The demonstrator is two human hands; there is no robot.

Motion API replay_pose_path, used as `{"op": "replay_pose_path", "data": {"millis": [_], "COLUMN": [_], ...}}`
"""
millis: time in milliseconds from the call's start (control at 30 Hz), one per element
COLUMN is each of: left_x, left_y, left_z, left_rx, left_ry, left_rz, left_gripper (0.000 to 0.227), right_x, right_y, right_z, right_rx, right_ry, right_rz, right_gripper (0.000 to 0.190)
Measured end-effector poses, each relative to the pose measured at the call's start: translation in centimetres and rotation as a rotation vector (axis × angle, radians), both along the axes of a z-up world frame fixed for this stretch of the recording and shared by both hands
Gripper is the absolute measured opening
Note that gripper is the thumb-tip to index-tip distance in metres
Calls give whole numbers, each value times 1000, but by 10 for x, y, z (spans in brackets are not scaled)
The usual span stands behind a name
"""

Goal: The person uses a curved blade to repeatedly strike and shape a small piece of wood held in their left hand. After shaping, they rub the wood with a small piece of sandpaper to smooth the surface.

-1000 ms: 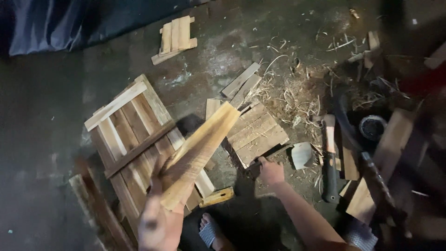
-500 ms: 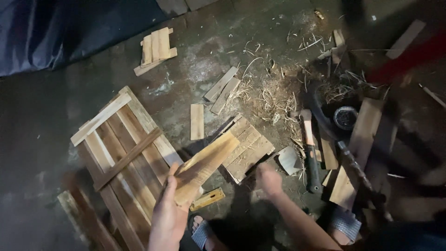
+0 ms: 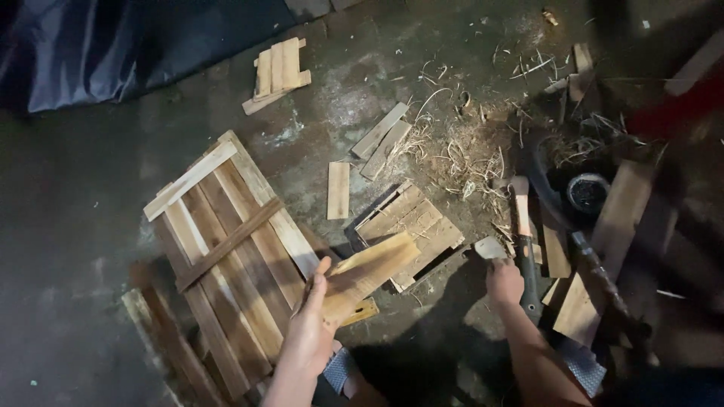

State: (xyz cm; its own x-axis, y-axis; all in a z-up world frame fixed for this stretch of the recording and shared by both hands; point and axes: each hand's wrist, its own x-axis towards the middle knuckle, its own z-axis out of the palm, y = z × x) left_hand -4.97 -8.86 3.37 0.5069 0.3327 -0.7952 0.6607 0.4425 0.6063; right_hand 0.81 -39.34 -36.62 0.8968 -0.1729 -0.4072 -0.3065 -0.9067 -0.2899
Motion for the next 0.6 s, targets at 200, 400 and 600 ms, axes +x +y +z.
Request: {"op": "replay_pose_path", "data": {"millis": [200, 400, 600], "left_x": [12, 29, 22], "left_y": [11, 4, 20], "left_z": [-14, -9, -38], "left_rx": [85, 21, -98], "left_ry": [27, -126, -205], "left_rz": [9, 305, 434], "left_gripper": [63, 54, 53], "right_x": [29, -18, -66], "right_y": [73, 168, 207], "right_z": [213, 280, 284], "right_rx": [573, 959, 1304], "right_ry": [107, 207, -579], "right_rz": [-336, 52, 604], "right_gripper": [22, 30, 43]}}
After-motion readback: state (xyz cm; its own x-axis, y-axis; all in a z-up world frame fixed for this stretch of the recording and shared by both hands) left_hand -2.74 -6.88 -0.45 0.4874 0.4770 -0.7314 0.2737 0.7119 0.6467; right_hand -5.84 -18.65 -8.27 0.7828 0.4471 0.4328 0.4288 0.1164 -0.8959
